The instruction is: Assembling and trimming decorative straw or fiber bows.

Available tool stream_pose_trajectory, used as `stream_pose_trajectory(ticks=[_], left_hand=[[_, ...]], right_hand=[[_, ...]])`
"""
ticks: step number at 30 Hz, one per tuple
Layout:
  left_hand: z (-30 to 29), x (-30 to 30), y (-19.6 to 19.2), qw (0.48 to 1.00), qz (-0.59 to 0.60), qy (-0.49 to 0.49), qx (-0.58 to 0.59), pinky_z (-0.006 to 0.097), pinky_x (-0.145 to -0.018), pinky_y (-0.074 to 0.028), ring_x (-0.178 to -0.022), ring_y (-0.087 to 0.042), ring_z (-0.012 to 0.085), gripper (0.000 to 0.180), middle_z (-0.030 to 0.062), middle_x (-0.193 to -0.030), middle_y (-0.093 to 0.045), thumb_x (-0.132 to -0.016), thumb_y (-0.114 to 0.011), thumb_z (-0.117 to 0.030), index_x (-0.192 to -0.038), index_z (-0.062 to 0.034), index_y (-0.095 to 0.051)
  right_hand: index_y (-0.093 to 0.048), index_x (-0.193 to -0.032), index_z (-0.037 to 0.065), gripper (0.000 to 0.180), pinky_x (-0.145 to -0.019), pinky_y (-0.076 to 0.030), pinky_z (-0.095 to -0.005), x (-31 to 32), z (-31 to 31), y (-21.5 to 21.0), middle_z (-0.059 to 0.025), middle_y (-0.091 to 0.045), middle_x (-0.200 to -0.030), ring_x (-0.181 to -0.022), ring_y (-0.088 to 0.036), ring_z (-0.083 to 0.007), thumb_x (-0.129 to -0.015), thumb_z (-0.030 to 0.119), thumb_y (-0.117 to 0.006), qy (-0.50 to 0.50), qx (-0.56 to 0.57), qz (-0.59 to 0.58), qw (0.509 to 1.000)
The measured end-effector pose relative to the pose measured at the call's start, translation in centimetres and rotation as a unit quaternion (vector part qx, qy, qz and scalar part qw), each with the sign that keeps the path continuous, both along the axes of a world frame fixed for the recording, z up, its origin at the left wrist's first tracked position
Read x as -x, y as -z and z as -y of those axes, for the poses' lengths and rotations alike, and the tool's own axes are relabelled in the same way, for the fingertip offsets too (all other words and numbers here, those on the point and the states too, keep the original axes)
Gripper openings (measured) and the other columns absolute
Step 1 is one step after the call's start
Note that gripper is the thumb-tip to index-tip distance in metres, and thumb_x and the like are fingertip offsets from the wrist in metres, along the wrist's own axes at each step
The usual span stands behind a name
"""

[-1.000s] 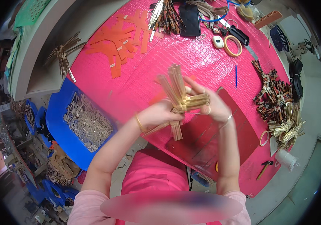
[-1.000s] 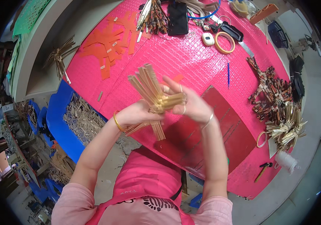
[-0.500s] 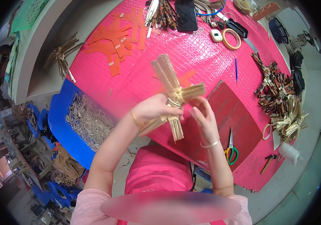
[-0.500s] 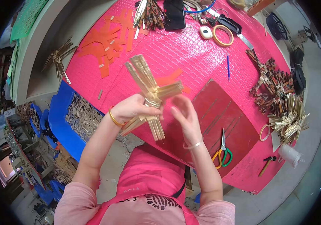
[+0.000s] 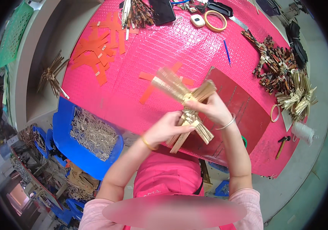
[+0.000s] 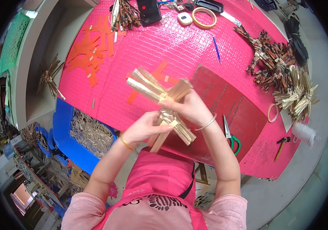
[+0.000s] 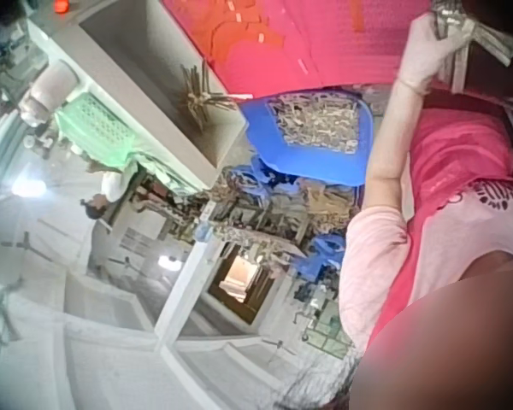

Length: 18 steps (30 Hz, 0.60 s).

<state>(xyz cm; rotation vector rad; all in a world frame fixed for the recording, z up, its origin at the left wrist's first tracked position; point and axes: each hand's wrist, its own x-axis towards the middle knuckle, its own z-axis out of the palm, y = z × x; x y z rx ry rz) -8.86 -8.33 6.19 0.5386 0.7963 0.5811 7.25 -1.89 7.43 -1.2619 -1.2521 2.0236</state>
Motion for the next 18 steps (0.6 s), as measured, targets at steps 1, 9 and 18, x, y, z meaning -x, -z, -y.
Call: stream_pose_trajectory(ticks=[1, 9, 18], left_hand=[[-0.1, -1.1, 0.7, 0.999, 0.031, -0.003, 0.031, 0.026, -0.073, -0.046, -0.086, -0.057, 0.0164, 0.033, 0.0099, -0.096, -0.056, -0.077, -0.06, -0.012, -0.103, 0.0031, -0.047], [0.0, -10.3, 5.1, 0.941, 0.091, -0.31, 0.097, 0.031, -0.082, -0.039, -0.095, -0.049, 0.0125, 0.033, 0.0058, -0.102, -0.052, -0.082, -0.054, -0.023, -0.106, -0.0027, -0.045], [2.1, -5.2, 0.2, 0.989, -0.114, -0.063, -0.076, 0.026, -0.077, -0.041, -0.09, -0.05, 0.0139, 0.039, 0.0101, -0.1, -0.051, -0.079, -0.054, -0.006, -0.115, 0.0018, -0.043]], right_hand=[[-0.049, -0.108, -0.003, 0.042, -0.073, -0.044, -0.0259, -0.2, -0.3, 0.0, -0.0057, -0.058, -0.091, -0.082, -0.054, -0.0109, -0.071, 0.01, -0.066, -0.037, -0.04, 0.045, 0.997], [-0.06, -0.081, 0.001, 0.019, -0.057, -0.044, -0.0287, -8.3, -10.2, 3.8, -0.0128, -0.059, -0.066, -0.062, -0.058, -0.0171, -0.075, 0.019, -0.059, 0.069, -0.279, 0.458, 0.841], [-0.054, -0.07, 0.001, 0.008, -0.041, -0.039, -0.0235, -12.3, -14.1, 6.3, -0.0046, -0.053, -0.055, -0.044, -0.05, -0.0102, -0.069, 0.009, -0.055, 0.02, -0.26, 0.456, 0.851]])
